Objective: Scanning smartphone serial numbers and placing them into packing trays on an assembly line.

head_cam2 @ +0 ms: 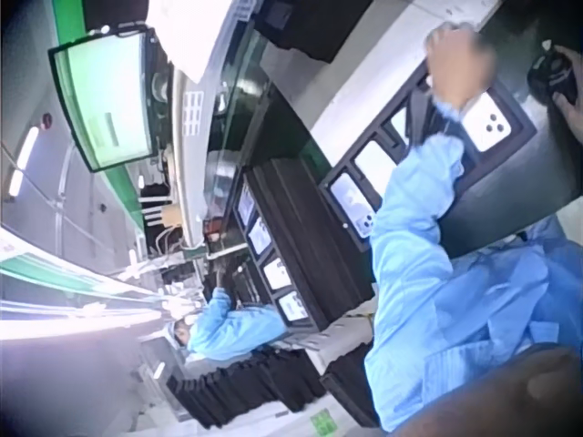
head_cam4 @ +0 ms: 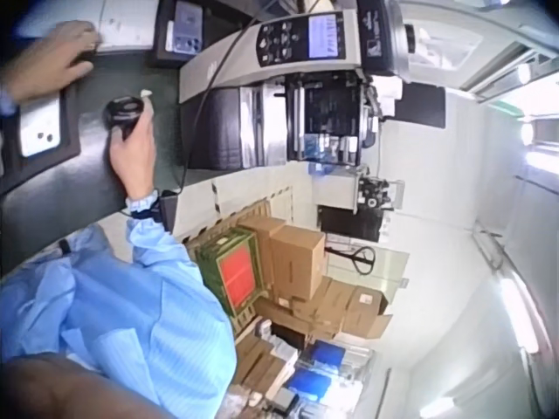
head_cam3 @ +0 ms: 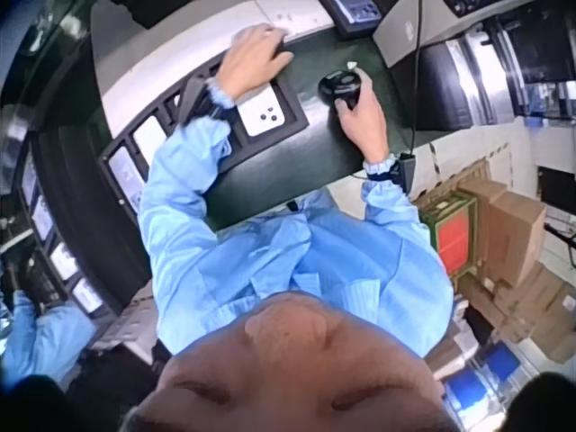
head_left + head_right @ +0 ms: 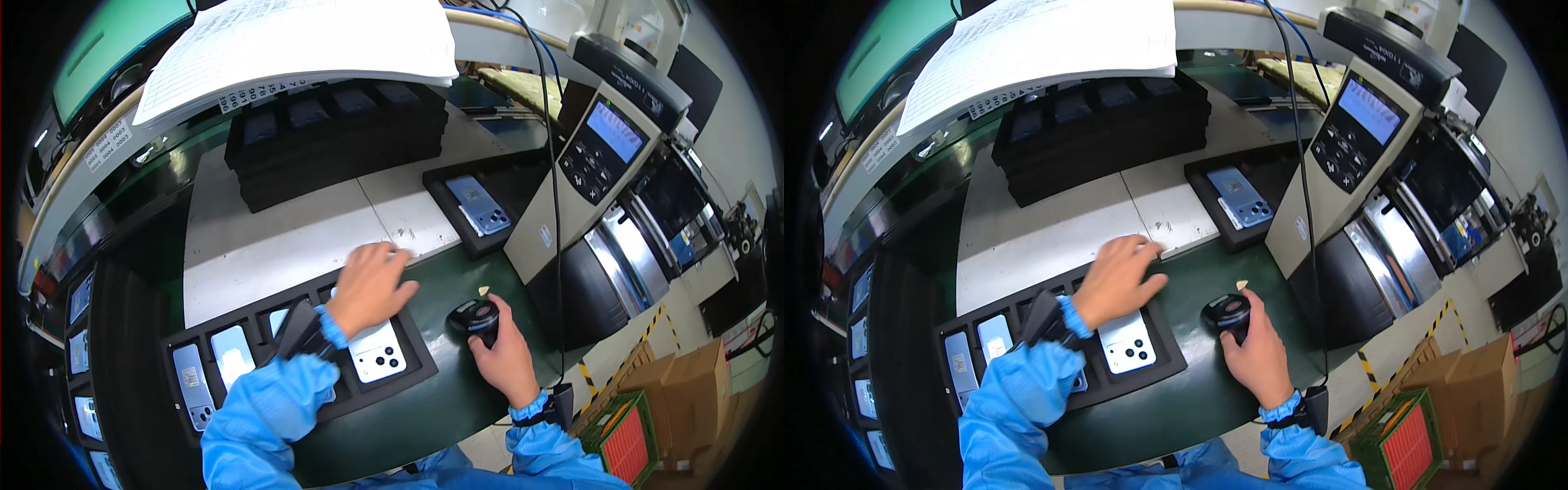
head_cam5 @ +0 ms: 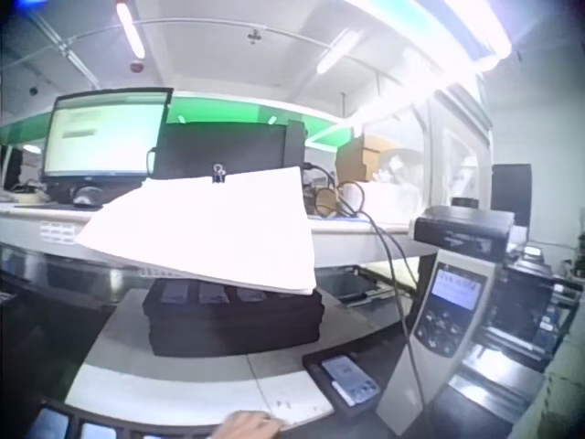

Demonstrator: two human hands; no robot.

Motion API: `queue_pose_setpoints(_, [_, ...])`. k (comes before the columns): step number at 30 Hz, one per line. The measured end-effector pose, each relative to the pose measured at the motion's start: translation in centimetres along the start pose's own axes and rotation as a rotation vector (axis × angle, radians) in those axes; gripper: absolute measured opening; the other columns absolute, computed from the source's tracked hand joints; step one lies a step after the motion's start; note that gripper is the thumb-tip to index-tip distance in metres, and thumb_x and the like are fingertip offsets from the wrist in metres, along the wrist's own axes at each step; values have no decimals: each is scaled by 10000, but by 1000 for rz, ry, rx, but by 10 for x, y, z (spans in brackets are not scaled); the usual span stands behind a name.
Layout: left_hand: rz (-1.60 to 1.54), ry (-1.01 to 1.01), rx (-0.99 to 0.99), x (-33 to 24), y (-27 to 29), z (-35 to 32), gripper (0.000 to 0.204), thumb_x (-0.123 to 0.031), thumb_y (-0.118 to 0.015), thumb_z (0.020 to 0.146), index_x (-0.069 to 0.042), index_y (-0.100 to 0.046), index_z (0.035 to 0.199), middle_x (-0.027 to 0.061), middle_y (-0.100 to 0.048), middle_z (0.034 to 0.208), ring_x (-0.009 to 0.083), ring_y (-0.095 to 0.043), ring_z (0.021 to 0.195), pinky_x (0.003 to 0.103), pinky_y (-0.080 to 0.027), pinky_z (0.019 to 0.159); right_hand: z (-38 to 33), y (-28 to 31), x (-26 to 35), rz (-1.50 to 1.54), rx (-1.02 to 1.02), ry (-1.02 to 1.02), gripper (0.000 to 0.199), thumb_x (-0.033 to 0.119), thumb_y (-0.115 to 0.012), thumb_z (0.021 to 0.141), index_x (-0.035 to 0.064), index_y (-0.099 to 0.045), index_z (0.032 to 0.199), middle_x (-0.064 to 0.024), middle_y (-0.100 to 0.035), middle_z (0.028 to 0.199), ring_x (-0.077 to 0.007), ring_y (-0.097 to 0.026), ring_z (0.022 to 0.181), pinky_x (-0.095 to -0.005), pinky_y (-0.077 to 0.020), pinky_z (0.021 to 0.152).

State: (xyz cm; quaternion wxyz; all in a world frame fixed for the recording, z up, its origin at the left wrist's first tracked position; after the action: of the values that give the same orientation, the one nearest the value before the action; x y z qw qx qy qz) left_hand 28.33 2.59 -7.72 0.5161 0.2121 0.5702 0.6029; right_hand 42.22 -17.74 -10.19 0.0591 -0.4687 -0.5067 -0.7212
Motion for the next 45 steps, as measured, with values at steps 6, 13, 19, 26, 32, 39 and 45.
queue_pose_setpoints(6, [150, 3, -156, 6, 3, -49, 477, -308, -624, 919, -155, -561, 1367, 158, -460, 1492, 421, -418, 1350, 555, -269, 1160, 17, -11, 6, 9, 7, 55, 702, 130, -706, 822, 116, -397, 1452, -222, -626, 1258, -438, -621, 1129, -475, -506, 938])
queue_pose_setpoints(13, [109, 82, -196, 17, 3, -60, 448, -335, -624, 918, -122, -579, 1309, 170, -447, 1500, 430, -387, 1381, 575, -248, 1167, 30, -22, 10, -29, -34, 58, 689, 144, -716, 813, 127, -422, 1437, -223, -636, 1242, -425, -632, 1119, -466, -506, 935])
queue_pose_setpoints(19, [10, 69, -349, 57, 0, -99, 473, -248, -699, 810, -195, -641, 1276, 80, -484, 1491, 371, -468, 1295, 586, -310, 1115, 31, -43, 41, -86, -49, 164, 651, 170, -701, 804, 141, -456, 1407, -266, -655, 1155, -470, -641, 1074, -476, -522, 896])
queue_pose_setpoints(26, [-29, 142, -308, 32, -30, -63, 435, -360, -693, 843, -136, -667, 1215, 223, -458, 1482, 415, -433, 1350, 562, -304, 1117, 39, -29, 9, 6, -44, 194, 683, 89, -760, 838, -6, -441, 1435, -243, -580, 1315, -313, -602, 1168, -384, -467, 1047])
queue_pose_setpoints(32, [-59, 179, -265, 42, -10, -76, 438, -379, -669, 870, -92, -667, 1201, 268, -440, 1482, 431, -395, 1369, 562, -252, 1144, 34, -41, 49, -91, -11, 153, 654, 52, -741, 852, -35, -435, 1423, -231, -590, 1272, -306, -583, 1183, -377, -474, 1041])
queue_pose_setpoints(39, [-127, 157, -319, 40, -17, -66, 406, -360, -679, 852, -76, -667, 1142, 266, -474, 1417, 434, -399, 1347, 562, -246, 1135, 33, -34, 52, -18, -80, 223, 698, 79, -778, 847, -37, -420, 1435, -242, -551, 1322, -319, -590, 1163, -383, -512, 987])
queue_pose_setpoints(45, [-417, 186, -509, 43, 13, -79, 312, -290, -657, 854, -59, -549, 1033, 192, -549, 1135, 381, -491, 1153, 479, -308, 1057, 53, 51, 4, 294, -774, 352, 577, 177, -721, 921, -11, -431, 1383, -225, -609, 1160, -315, -643, 913, -410, -560, 753])
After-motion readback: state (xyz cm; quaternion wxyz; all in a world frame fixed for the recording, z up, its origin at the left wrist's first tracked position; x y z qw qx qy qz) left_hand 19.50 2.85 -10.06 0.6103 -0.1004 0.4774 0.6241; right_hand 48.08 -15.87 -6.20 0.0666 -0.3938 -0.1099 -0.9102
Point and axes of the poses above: each hand's wrist, its own z-axis towards the middle knuckle, its own y-axis out of the back of the hand, x = y × z, the point moved 5 cm from there along z, towards the middle knuckle
